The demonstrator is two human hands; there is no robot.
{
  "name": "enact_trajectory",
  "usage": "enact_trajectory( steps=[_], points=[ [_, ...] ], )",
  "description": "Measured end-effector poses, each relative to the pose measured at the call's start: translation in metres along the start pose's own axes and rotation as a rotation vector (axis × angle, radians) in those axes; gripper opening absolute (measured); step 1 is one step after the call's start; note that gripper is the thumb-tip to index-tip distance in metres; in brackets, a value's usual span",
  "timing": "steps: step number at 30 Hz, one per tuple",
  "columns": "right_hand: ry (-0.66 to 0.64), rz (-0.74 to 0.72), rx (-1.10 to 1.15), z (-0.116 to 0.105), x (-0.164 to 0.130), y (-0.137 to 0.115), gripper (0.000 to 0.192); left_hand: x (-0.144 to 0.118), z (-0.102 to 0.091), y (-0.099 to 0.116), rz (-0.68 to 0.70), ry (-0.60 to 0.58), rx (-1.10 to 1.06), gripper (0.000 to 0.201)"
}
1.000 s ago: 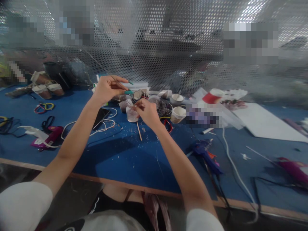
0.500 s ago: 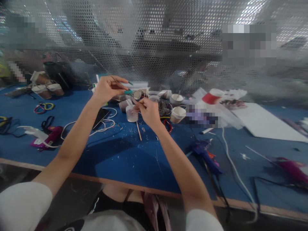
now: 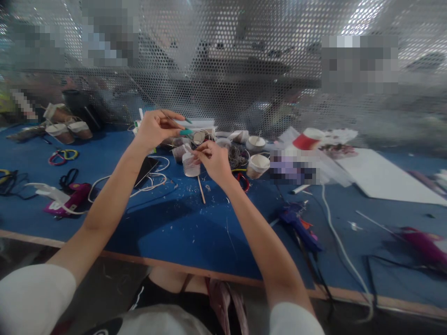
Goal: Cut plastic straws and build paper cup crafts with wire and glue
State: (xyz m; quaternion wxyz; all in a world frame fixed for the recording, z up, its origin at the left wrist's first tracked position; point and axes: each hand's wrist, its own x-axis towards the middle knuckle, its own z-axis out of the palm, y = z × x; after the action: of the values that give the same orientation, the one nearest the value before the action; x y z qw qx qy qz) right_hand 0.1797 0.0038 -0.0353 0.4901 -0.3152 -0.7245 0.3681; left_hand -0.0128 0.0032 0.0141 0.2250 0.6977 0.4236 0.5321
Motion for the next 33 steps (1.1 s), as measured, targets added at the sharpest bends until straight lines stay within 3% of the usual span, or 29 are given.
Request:
enact_trajectory(
  steps=[6,18,25,33],
  points=[
    [0.031,-0.019,-0.048,-0.001,0.0,0.002,0.032,-0.001,0.001,0.002,0.0,-0.007,-0.021,0.031],
    [-0.041,0.076,0.211,-0.001,0.002,-0.008,0.038,0.001,-0.001,-0.011,0.177,-0.023,0.105,0.048],
    [0.006,0.144,0.303,0.002,0.001,-0.01,0.037,0.009,0.003,-0.037,0.317,0.024,0.196,0.087],
    [0.029,0.306,0.447,0.003,0.004,-0.014,0.03,0.006,0.005,-0.035,0.396,0.072,0.197,0.101]
  ],
)
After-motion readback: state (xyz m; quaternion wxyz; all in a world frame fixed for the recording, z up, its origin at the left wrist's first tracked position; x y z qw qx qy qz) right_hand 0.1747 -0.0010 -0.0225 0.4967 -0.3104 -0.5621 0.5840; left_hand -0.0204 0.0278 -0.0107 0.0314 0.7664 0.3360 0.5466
